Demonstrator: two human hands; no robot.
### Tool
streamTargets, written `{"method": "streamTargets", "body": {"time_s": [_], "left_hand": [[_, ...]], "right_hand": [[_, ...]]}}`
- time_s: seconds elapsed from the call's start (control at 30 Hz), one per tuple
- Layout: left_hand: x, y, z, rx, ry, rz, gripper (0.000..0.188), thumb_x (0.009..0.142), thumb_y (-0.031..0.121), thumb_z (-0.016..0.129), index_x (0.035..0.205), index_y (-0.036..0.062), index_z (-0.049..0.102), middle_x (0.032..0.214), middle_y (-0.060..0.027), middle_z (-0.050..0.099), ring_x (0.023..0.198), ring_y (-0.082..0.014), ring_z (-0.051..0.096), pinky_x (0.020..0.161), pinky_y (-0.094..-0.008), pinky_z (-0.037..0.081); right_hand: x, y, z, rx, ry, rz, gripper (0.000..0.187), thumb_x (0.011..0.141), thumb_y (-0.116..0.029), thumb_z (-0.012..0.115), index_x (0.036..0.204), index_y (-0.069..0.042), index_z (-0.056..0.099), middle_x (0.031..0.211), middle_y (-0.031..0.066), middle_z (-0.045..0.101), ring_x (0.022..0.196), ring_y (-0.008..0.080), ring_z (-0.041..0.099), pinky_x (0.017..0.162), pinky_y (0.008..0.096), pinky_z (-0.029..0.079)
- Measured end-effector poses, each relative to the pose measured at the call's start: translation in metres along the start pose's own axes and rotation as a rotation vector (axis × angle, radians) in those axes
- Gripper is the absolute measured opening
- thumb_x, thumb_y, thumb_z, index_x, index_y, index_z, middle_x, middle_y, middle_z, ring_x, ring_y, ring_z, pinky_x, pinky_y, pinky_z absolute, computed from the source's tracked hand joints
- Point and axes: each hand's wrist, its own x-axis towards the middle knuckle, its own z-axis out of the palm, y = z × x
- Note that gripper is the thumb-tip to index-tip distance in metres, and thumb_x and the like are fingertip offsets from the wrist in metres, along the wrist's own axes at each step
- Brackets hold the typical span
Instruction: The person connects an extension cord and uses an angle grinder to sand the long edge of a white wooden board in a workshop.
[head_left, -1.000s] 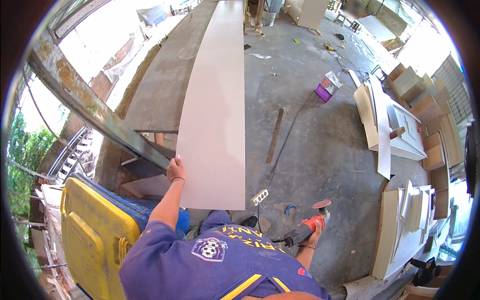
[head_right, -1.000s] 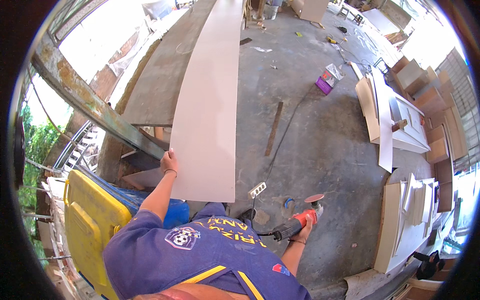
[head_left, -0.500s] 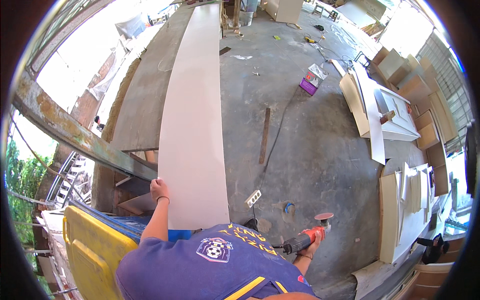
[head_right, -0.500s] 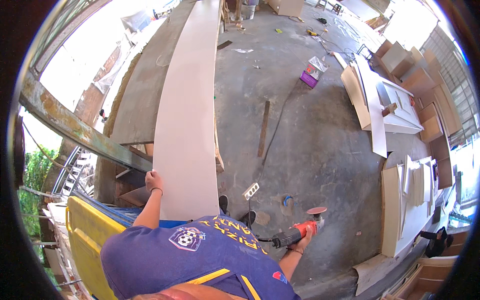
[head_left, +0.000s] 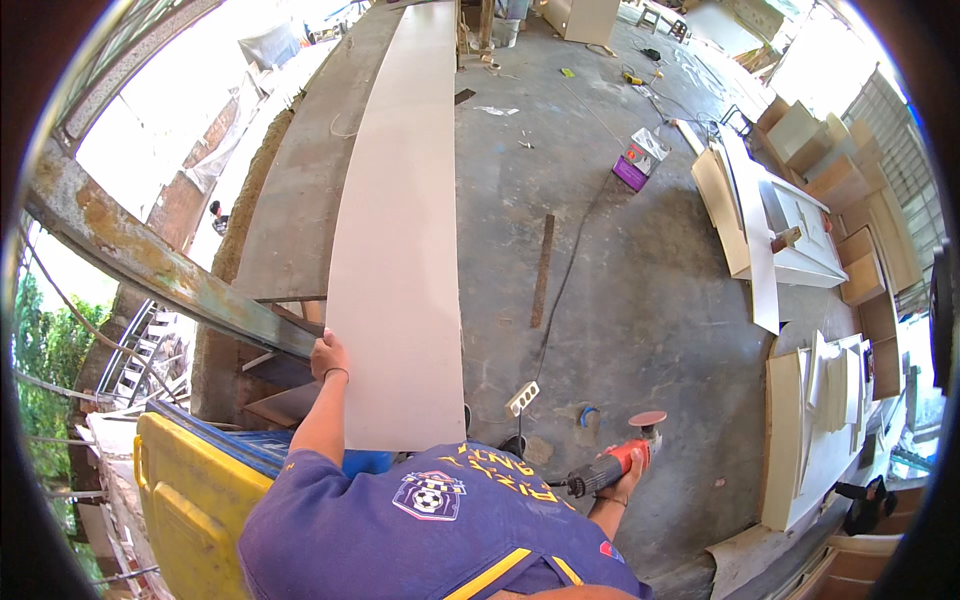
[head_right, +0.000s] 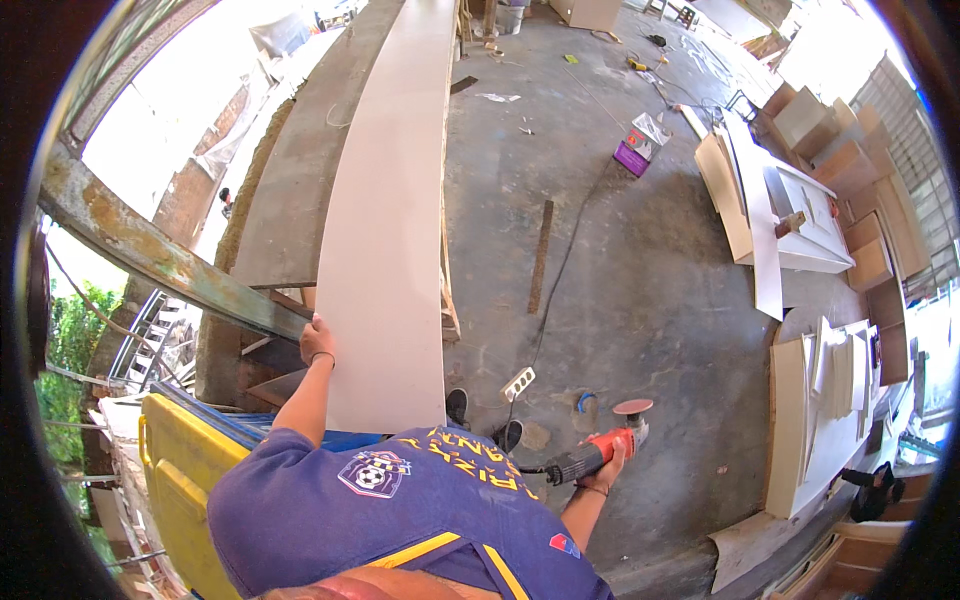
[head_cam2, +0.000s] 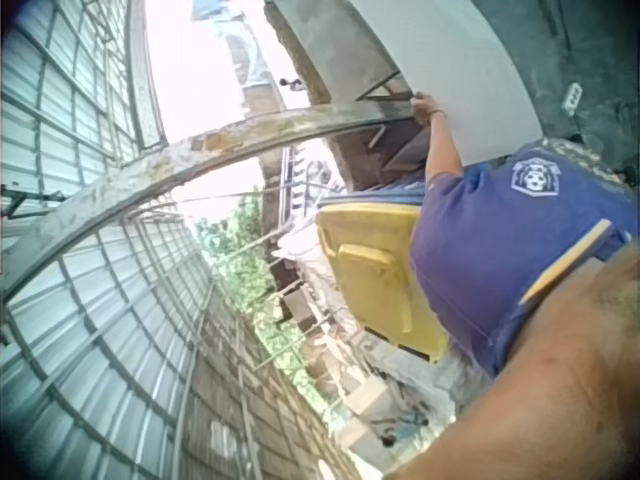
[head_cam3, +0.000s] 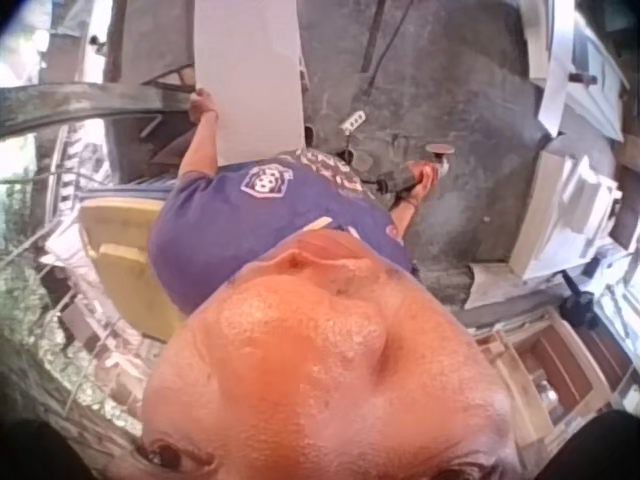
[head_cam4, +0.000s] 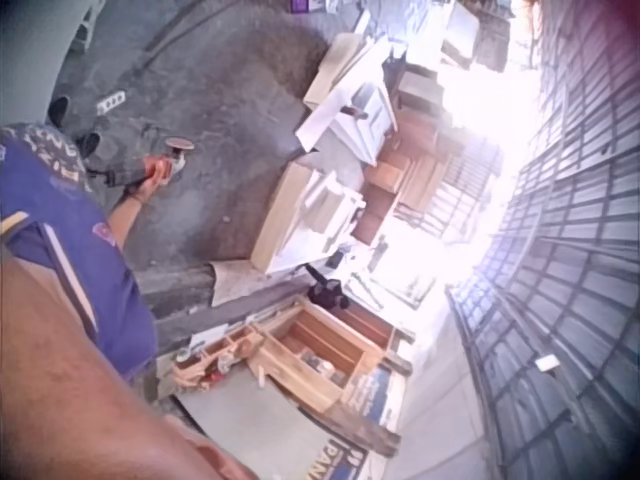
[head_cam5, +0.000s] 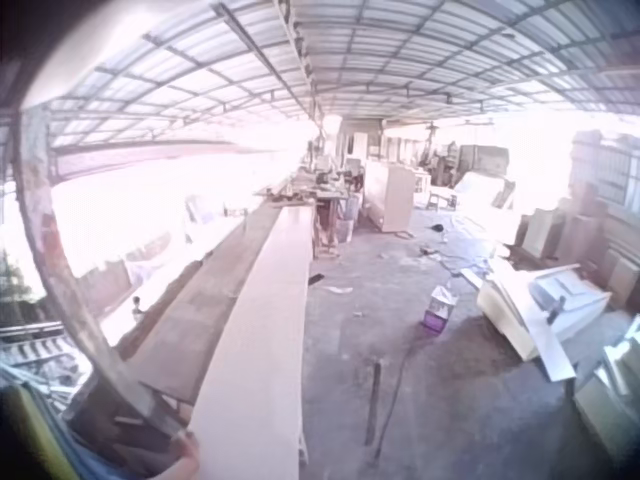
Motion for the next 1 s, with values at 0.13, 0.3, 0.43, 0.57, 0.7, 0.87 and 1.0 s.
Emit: {"method": "streamTargets", "body": {"time_s": [0.13, 0.3, 0.43, 0.57, 0.7, 0.87, 1.0], "left_hand": [[-0.022, 0.008, 0.016, 0.017, 0.52, 0.353, 0.049, 0.085, 0.049, 0.049, 0.115, 0.0111, 0.05, 0.132, -0.0132, 0.046, 0.119, -0.0333, 0.046, 0.085, -0.0553, 0.039], [-0.134, 0.095, 0.031, 0.125, -0.173, 0.618, 0.092, 0.07, 0.057, 0.062, 0.141, 0.012, 0.024, 0.152, -0.0144, 0.007, 0.141, -0.0299, -0.001, 0.103, -0.0671, 0.004], [-0.182, 0.149, 0.01, 0.377, -0.403, 0.528, 0.104, 0.07, 0.05, 0.065, 0.148, 0.0156, 0.005, 0.153, -0.0122, -0.009, 0.141, -0.0306, -0.011, 0.103, -0.0679, 0.0], [-0.193, 0.148, 0.007, 0.421, -0.386, 0.556, 0.096, 0.073, 0.037, 0.06, 0.148, 0.0168, 0.004, 0.153, -0.0109, -0.01, 0.141, -0.0318, -0.01, 0.103, -0.0687, 0.001], [-0.199, 0.14, 0.022, 0.39, -0.337, 0.577, 0.092, 0.073, 0.03, 0.058, 0.148, 0.0175, 0.005, 0.154, -0.0111, -0.009, 0.141, -0.0323, -0.009, 0.102, -0.069, 0.0], [-0.25, 0.123, 0.032, 0.369, -0.328, 0.587, 0.091, 0.074, 0.029, 0.059, 0.148, 0.016, 0.007, 0.153, -0.0131, -0.008, 0.141, -0.034, -0.011, 0.102, -0.0695, -0.002], [-0.276, 0.108, 0.028, 0.359, -0.361, 0.608, 0.092, 0.074, 0.027, 0.06, 0.147, 0.0137, 0.007, 0.153, -0.0159, -0.009, 0.14, -0.0363, -0.012, 0.1, -0.0706, -0.004]], "right_hand": [[0.001, -0.002, 0.007, 0.03, -0.034, 0.034, 0.046, 0.074, -0.037, 0.064, 0.106, -0.008, 0.047, 0.086, 0.0116, 0.057, 0.076, 0.0255, 0.058, 0.066, 0.042, 0.051], [-0.004, -0.013, 0.006, 0.018, -0.038, 0.039, 0.046, 0.074, -0.035, 0.065, 0.106, -0.007, 0.047, 0.087, 0.0114, 0.057, 0.076, 0.0258, 0.058, 0.067, 0.0421, 0.051], [-0.011, -0.019, -0.007, 0.061, -0.033, 0.036, 0.045, 0.074, -0.034, 0.065, 0.104, -0.006, 0.048, 0.087, 0.0114, 0.057, 0.076, 0.0255, 0.058, 0.068, 0.0423, 0.05], [-0.016, -0.026, -0.027, 0.052, -0.05, 0.009, 0.045, 0.074, -0.034, 0.065, 0.103, -0.005, 0.048, 0.087, 0.0114, 0.057, 0.075, 0.0252, 0.058, 0.068, 0.0422, 0.05], [-0.017, -0.033, -0.05, 0.015, -0.006, 0.027, 0.045, 0.074, -0.035, 0.065, 0.103, -0.005, 0.048, 0.087, 0.011, 0.057, 0.075, 0.0247, 0.059, 0.068, 0.0419, 0.051], [-0.018, -0.043, -0.075, 0.016, -0.004, 0.035, 0.046, 0.074, -0.037, 0.064, 0.105, -0.006, 0.048, 0.087, 0.0106, 0.057, 0.076, 0.0241, 0.059, 0.068, 0.0413, 0.051], [-0.01, -0.045, -0.081, 0.008, 0.048, -0.016, 0.049, 0.074, -0.038, 0.064, 0.107, -0.007, 0.048, 0.087, 0.0106, 0.057, 0.078, 0.0242, 0.058, 0.068, 0.0411, 0.051]]}}
